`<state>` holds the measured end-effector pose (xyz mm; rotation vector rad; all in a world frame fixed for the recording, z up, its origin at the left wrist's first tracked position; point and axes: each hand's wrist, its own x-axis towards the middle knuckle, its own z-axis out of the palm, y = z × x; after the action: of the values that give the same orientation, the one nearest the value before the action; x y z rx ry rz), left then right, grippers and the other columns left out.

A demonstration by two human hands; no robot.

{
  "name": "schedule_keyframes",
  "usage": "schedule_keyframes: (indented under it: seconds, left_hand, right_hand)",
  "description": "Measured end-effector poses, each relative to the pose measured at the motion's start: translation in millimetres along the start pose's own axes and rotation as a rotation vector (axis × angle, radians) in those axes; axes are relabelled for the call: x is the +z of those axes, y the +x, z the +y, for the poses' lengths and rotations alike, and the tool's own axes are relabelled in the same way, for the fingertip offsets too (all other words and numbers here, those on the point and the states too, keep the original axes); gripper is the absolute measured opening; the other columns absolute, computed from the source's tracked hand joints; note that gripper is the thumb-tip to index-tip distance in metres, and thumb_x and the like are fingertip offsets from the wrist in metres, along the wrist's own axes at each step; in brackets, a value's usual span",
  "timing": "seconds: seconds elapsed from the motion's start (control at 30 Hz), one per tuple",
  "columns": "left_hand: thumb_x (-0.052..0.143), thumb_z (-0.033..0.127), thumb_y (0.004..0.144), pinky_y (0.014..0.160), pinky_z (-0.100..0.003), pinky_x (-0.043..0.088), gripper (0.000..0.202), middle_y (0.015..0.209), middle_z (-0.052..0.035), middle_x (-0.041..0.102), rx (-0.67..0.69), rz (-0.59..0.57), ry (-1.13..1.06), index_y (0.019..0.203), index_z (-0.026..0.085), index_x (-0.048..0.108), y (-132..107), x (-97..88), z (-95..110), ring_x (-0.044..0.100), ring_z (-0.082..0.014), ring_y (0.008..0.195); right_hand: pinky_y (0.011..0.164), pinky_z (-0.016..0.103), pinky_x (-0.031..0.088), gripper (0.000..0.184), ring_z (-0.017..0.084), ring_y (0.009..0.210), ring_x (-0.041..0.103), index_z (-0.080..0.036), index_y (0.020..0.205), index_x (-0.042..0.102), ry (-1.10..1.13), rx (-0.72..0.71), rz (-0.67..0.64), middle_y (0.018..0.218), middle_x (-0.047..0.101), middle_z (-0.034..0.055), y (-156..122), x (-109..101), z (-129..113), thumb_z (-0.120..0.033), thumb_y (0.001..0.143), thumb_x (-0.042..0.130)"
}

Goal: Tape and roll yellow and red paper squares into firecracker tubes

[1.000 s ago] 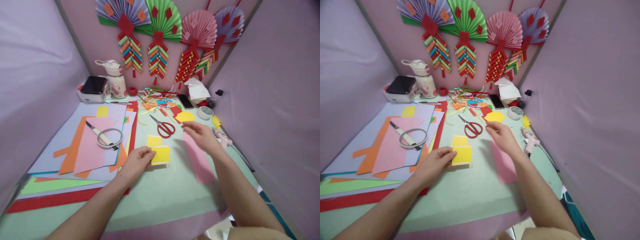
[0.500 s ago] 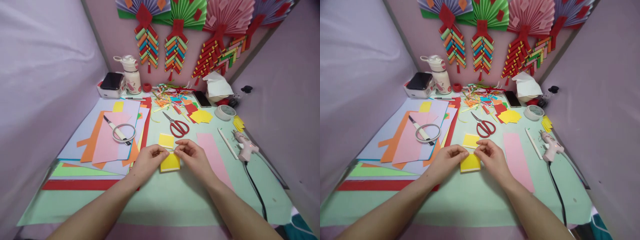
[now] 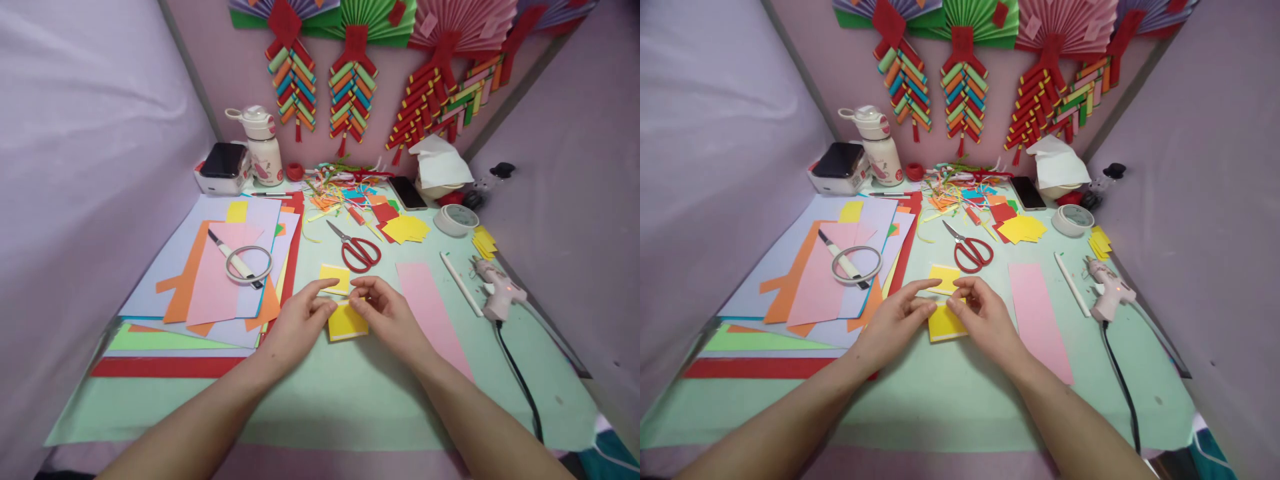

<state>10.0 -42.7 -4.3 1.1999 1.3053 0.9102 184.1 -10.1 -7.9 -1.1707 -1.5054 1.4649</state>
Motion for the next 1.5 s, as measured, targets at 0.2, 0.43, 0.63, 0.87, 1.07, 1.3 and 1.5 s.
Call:
schedule_keyframes:
  seconds: [0.2, 0.43, 0.63, 0.87, 1.07, 1.3, 1.5]
  left_hand:
    - [0.043, 0.03, 0.088, 0.068, -0.026, 0.045, 0.042, 0.08, -0.0008, 0.067, 0.067, -0.027, 0.118, 0.13, 0.021, 0.045, -4, 2.2, 6, 0.061, -0.0162, 0.078]
    - [0.041, 0.032, 0.089, 0.076, -0.032, 0.047, 0.043, 0.086, -0.0021, 0.067, 0.044, 0.025, 0.066, 0.13, 0.023, 0.039, -2, 0.6, -1, 0.062, -0.0177, 0.081]
    - [0.044, 0.028, 0.086, 0.079, -0.034, 0.05, 0.044, 0.095, -0.0055, 0.067, -0.047, 0.02, -0.211, 0.129, 0.021, 0.037, 3, 1.6, -3, 0.064, -0.0161, 0.08]
    - [0.059, 0.037, 0.078, 0.058, -0.023, 0.041, 0.02, 0.062, 0.0026, 0.06, -0.107, -0.016, 0.069, 0.082, 0.018, 0.055, 3, -1.6, -2, 0.056, -0.0128, 0.06]
    - [0.056, 0.035, 0.08, 0.055, -0.021, 0.036, 0.016, 0.057, 0.0057, 0.055, -0.001, 0.102, 0.154, 0.078, 0.02, 0.055, 3, -4.3, -2, 0.05, -0.0106, 0.057]
    - [0.065, 0.031, 0.072, 0.06, -0.023, 0.042, 0.023, 0.069, 0.0028, 0.063, -0.014, 0.018, 0.012, 0.088, 0.02, 0.053, 4, -0.5, -2, 0.06, -0.014, 0.067]
    - [0.061, 0.029, 0.075, 0.063, -0.024, 0.045, 0.015, 0.073, 0.0006, 0.065, 0.034, 0.045, 0.024, 0.086, 0.019, 0.057, 3, -0.5, -3, 0.06, -0.014, 0.068]
  right_hand:
    - [0.064, 0.025, 0.043, 0.024, 0.013, 0.071, 0.056, -0.021, 0.1, 0.055, -0.017, 0.018, 0.011, 0.078, 0.061, -0.0005, -1, -1, 3, -0.032, 0.079, 0.061]
    - [0.079, 0.031, 0.047, 0.025, 0.017, 0.087, 0.063, -0.022, 0.107, 0.056, -0.016, 0.019, -0.034, 0.093, 0.068, 0.0046, 4, -10, 7, -0.028, 0.084, 0.053]
    - [0.084, 0.035, 0.047, 0.026, 0.019, 0.092, 0.064, -0.022, 0.109, 0.056, -0.02, 0.032, 0.001, 0.099, 0.069, 0.0068, 9, -14, 11, -0.028, 0.084, 0.051]
    - [0.084, 0.035, 0.047, 0.026, 0.019, 0.092, 0.064, -0.022, 0.108, 0.057, -0.021, 0.035, 0.026, 0.099, 0.07, 0.0071, 8, -13, 9, -0.031, 0.084, 0.053]
    - [0.079, 0.031, 0.048, 0.031, 0.018, 0.091, 0.061, -0.021, 0.108, 0.056, 0.072, -0.029, 0.049, 0.098, 0.065, 0.0061, 7, -10, 1, -0.034, 0.08, 0.06]
    - [0.066, 0.027, 0.045, 0.02, 0.014, 0.073, 0.058, -0.019, 0.089, 0.059, 0.011, -0.039, 0.144, 0.08, 0.062, 0.0016, 7, -12, -2, -0.033, 0.075, 0.064]
    - [0.074, 0.03, 0.047, 0.032, 0.016, 0.083, 0.06, -0.02, 0.101, 0.058, 0.051, -0.03, 0.008, 0.093, 0.066, 0.0049, 5, -7, 0, -0.031, 0.072, 0.068]
